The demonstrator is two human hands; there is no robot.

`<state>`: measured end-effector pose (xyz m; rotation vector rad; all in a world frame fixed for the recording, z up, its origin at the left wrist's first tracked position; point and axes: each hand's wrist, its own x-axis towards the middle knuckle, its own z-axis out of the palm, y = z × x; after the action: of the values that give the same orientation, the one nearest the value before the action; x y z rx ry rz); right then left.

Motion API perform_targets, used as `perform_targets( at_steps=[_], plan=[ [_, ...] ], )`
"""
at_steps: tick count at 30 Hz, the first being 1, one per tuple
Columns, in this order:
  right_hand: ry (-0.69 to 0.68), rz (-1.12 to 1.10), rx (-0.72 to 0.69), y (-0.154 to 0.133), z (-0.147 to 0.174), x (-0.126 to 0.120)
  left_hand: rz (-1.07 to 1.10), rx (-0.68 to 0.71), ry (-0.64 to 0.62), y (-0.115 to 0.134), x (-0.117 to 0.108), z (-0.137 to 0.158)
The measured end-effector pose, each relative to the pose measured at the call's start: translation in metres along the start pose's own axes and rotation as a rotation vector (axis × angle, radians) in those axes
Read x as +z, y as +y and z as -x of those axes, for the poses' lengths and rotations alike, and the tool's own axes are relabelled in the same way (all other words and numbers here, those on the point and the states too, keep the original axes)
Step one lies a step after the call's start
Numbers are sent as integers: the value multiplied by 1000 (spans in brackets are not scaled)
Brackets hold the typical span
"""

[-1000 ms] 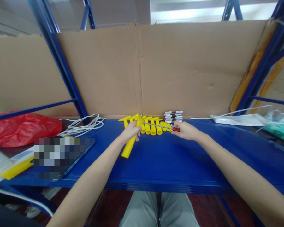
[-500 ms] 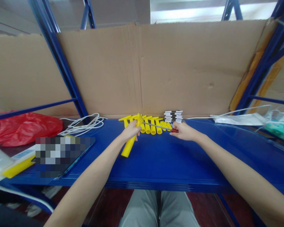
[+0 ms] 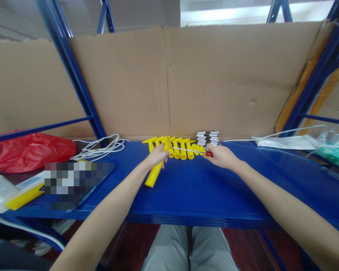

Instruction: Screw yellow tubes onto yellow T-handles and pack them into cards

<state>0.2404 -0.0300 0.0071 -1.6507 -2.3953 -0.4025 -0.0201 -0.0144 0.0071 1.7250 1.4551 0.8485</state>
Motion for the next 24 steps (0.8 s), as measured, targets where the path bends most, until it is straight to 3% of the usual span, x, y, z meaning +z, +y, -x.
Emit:
perform_targets(
  at_steps=[5,17,21,24],
  plan=[
    [8,69,53,0,1,-1,39,-8,-8,3,3,3],
    [-59,-107,-11,3,-2,-5,68,-45,36,10,7,6],
    [-27,-115,-88,9,-3,-6,55,-57,30,9,7,5],
    [20,-66,-57,11,-3,-8,61,-47,23,10,8,6]
  ],
)
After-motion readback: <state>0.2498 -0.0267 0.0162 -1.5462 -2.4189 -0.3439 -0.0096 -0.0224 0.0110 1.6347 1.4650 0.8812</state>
